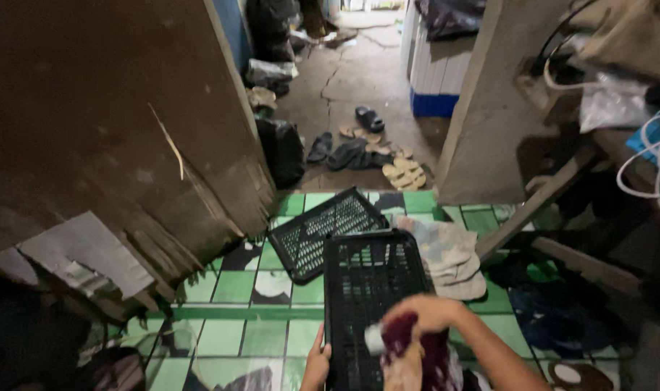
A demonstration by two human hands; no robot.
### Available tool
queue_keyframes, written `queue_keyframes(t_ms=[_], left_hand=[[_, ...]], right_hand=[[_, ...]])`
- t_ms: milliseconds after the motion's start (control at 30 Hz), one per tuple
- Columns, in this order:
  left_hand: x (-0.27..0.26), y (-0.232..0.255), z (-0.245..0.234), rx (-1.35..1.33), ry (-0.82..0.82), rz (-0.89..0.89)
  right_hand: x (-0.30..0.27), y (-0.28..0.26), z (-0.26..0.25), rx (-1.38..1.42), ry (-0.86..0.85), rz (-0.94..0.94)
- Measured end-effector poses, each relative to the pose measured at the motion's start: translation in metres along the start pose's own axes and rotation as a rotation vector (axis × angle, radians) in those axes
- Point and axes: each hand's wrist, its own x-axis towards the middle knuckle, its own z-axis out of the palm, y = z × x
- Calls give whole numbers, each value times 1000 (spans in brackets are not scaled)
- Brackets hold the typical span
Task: The person assembles a black plastic rack by inserting rods into the frame, then wipes the rack with a cloth. The person handles the rack and rods, and uses a cloth to wipe the surface.
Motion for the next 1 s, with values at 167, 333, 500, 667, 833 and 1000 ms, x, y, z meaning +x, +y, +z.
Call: queue_keyframes(t_ms=[167,333,500,667,833,1000], left_hand=[[31,-30,-10,-40,-38,52],[26,-27,-8,-51,11,9],[4,3,-2,-18,20,-47],[-7,22,7,-82,-5,-58],[-10,16,4,-4,-12,-17],[-13,5,7,649,166,172]], right_hand=[[15,-24,-50,-330,514,400],[51,-20,23,-363,415,708],[49,34,85,-600,488,608],[33,75,141,-605,522,351],[8,75,197,-430,258,146],[15,43,141,25,575,135]])
